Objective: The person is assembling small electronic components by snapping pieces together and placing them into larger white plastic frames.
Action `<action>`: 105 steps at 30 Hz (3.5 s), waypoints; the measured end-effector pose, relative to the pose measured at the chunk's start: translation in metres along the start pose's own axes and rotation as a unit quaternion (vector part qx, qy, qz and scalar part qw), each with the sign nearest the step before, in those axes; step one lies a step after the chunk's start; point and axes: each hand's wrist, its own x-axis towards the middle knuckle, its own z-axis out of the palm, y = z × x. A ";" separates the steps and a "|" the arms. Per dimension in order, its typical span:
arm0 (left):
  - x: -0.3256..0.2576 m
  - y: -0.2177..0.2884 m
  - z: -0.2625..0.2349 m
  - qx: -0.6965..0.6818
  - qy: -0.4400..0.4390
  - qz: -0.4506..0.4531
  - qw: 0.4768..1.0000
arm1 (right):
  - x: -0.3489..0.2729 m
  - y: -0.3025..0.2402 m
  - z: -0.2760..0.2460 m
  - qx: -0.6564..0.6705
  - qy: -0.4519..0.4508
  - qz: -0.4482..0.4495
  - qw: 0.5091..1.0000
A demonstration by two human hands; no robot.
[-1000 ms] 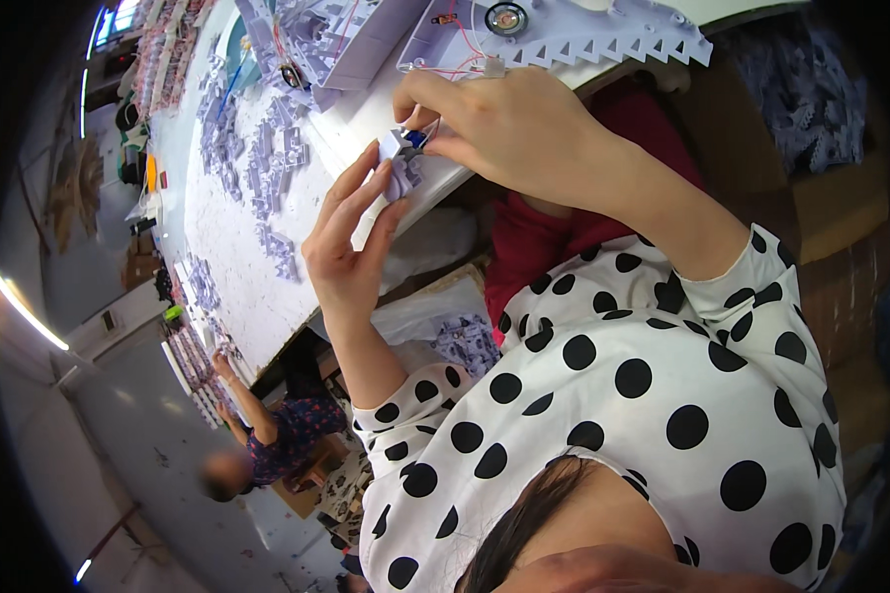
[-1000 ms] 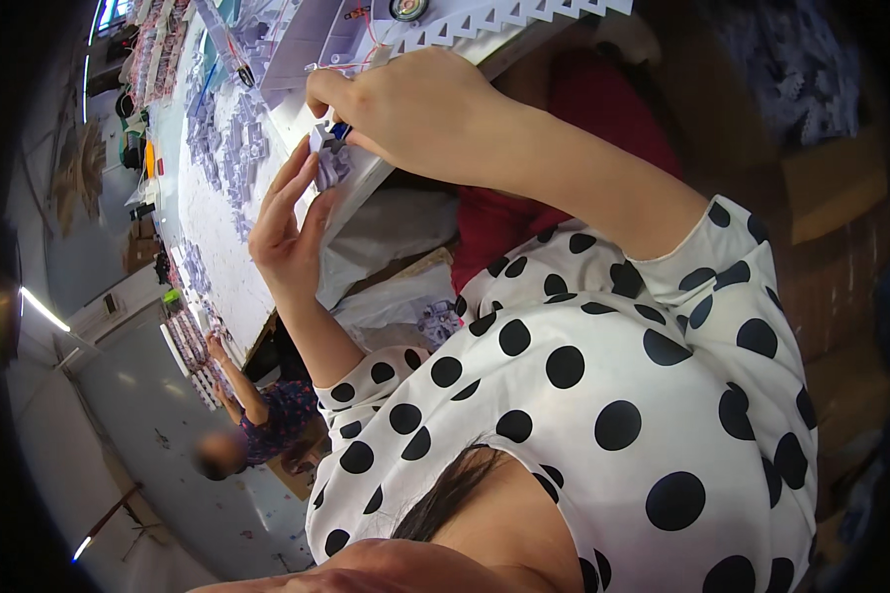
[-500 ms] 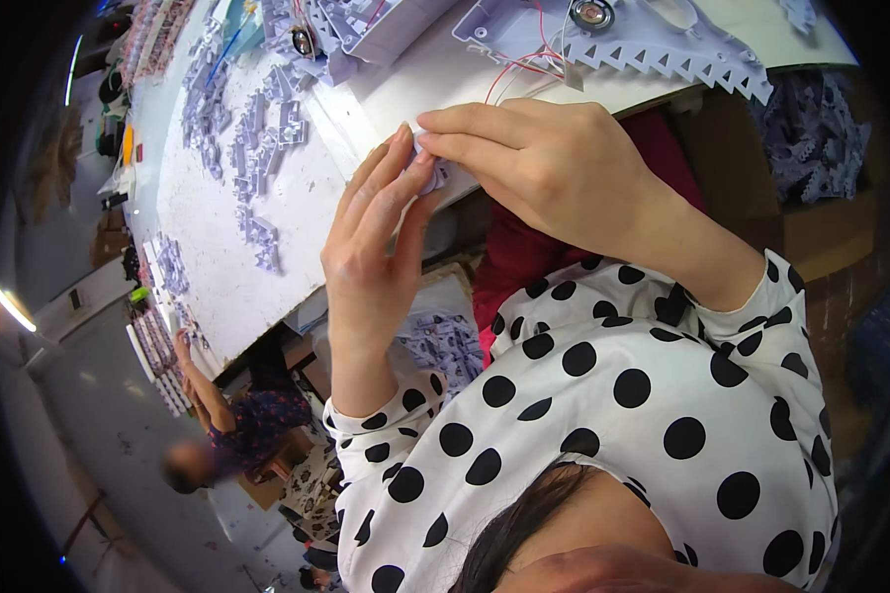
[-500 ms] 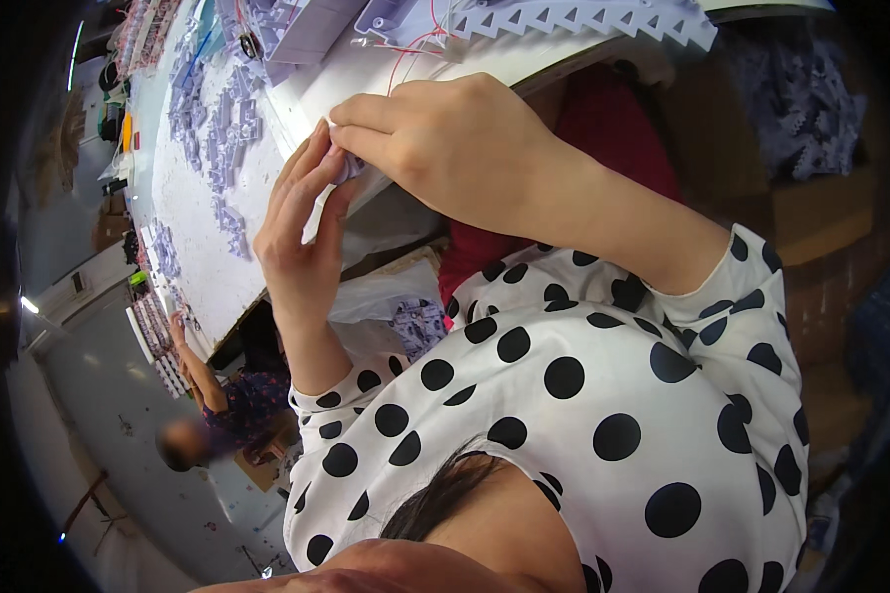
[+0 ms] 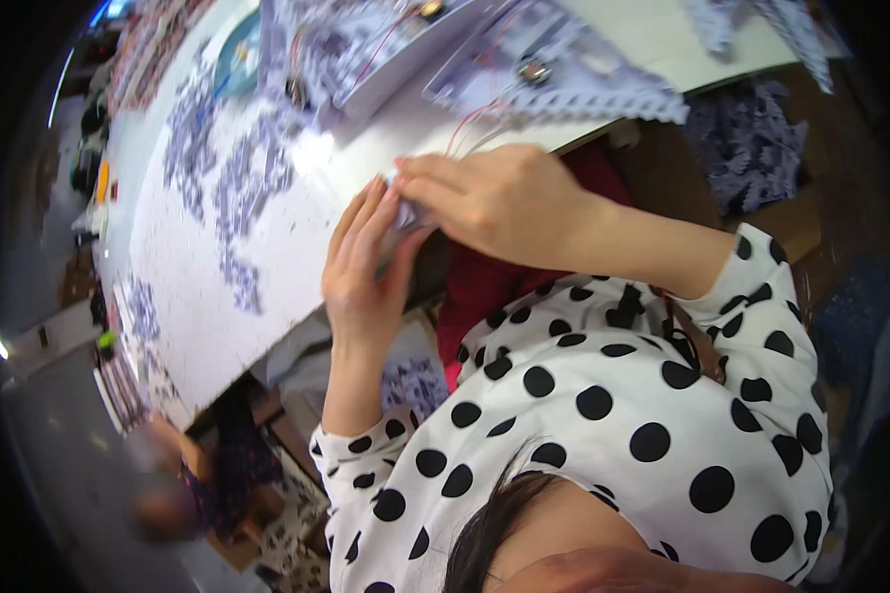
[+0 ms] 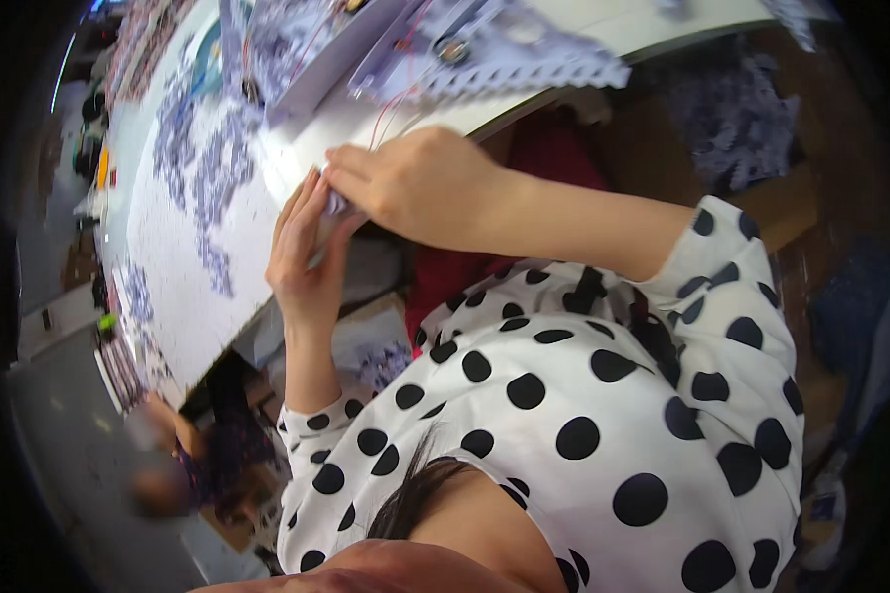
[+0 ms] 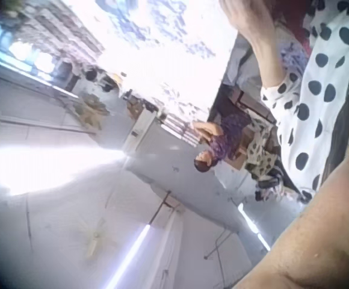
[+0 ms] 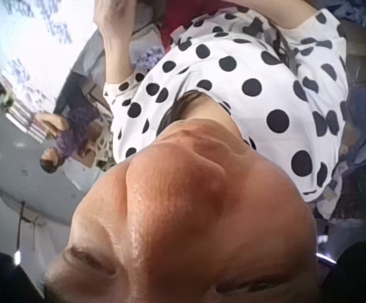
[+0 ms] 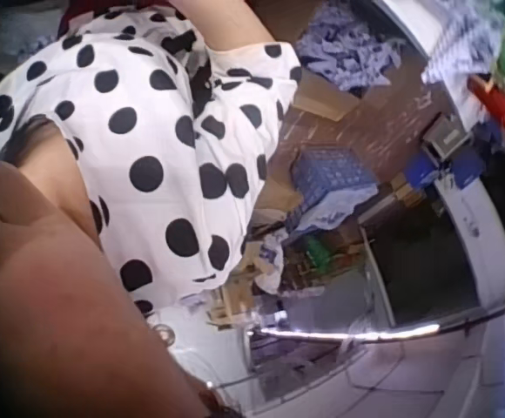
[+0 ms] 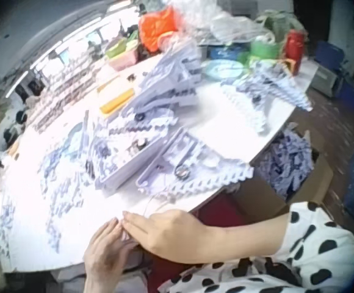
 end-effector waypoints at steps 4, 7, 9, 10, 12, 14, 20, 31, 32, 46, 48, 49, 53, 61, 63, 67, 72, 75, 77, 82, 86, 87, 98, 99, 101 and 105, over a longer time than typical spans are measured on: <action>0.007 -0.014 -0.012 -0.142 0.010 -0.114 0.983 | 0.004 -0.003 0.014 -0.015 0.000 0.022 1.000; 0.011 -0.015 -0.010 -0.160 0.021 -0.134 0.978 | 0.018 0.007 0.026 -0.051 0.023 0.010 0.998; 0.014 -0.014 -0.012 -0.107 0.029 -0.091 0.990 | 0.020 0.005 0.030 -0.064 0.012 0.005 0.998; 0.016 -0.011 -0.013 -0.074 0.029 -0.087 0.993 | 0.021 0.003 0.031 -0.071 -0.006 0.001 0.997; 0.022 -0.007 -0.014 -0.006 0.028 -0.081 0.996 | 0.023 0.009 0.028 -0.056 0.006 -0.002 0.998; 0.023 -0.014 -0.006 0.007 0.038 -0.050 0.998 | 0.021 0.014 0.029 -0.046 0.014 -0.005 0.999; 0.029 -0.010 -0.015 0.080 0.067 0.017 0.994 | 0.014 -0.005 0.013 -0.032 0.113 -0.002 0.993; 0.106 0.039 0.044 0.092 0.091 0.059 0.990 | -0.067 0.044 -0.071 -0.076 0.262 0.218 0.937; 0.107 0.038 0.050 0.089 0.088 0.060 0.990 | -0.069 0.048 -0.073 -0.082 0.256 0.224 0.937; 0.108 0.025 0.060 0.120 0.115 0.086 0.982 | -0.070 0.059 -0.071 -0.081 0.227 0.224 0.944; 0.108 0.025 0.059 0.137 0.109 0.104 0.979 | -0.071 0.058 -0.073 -0.065 0.229 0.231 0.943; 0.107 0.026 0.059 0.146 0.103 0.103 0.979 | -0.072 0.058 -0.073 -0.069 0.230 0.233 0.943; 0.100 0.031 0.062 0.136 0.115 0.091 0.980 | -0.073 0.051 -0.081 0.017 0.205 0.329 0.922; 0.079 0.032 0.058 0.081 0.150 0.051 0.984 | -0.070 0.051 -0.077 0.307 0.169 0.463 0.814; 0.076 0.035 0.057 0.053 0.158 0.030 0.985 | -0.071 0.053 -0.079 0.463 0.177 0.472 0.729; 0.074 0.033 0.054 0.013 0.182 -0.011 0.983 | -0.073 0.048 -0.102 0.497 0.214 0.470 0.697; 0.074 0.035 0.055 -0.023 0.169 -0.037 0.985 | -0.090 0.042 -0.142 0.479 0.211 0.463 0.715; 0.074 0.035 0.054 -0.022 0.168 -0.051 0.984 | -0.095 0.035 -0.164 0.485 0.216 0.460 0.712; 0.074 0.034 0.054 -0.030 0.172 -0.054 0.983 | -0.095 0.034 -0.178 0.471 0.232 0.468 0.711; 0.073 0.033 0.054 -0.044 0.166 -0.048 0.984 | -0.097 0.046 -0.208 0.405 0.301 0.429 0.749; 0.072 0.035 0.054 -0.045 0.173 -0.061 0.982 | -0.102 0.065 -0.231 0.328 0.398 0.396 0.760; 0.073 0.035 0.054 -0.048 0.168 -0.062 0.983 | -0.105 0.071 -0.238 0.332 0.406 0.383 0.760; 0.073 0.037 0.054 -0.041 0.151 -0.070 0.985 | -0.064 0.171 -0.181 0.339 0.387 0.395 0.761; 0.073 0.037 0.054 -0.041 0.151 -0.072 0.985 | -0.061 0.179 -0.174 0.342 0.378 0.391 0.766; 0.072 0.039 0.053 -0.038 0.150 -0.071 0.985 | -0.065 0.196 -0.163 0.290 0.384 0.405 0.777; 0.073 0.040 0.055 -0.031 0.152 -0.066 0.986 | -0.066 0.195 -0.156 0.246 0.358 0.455 0.777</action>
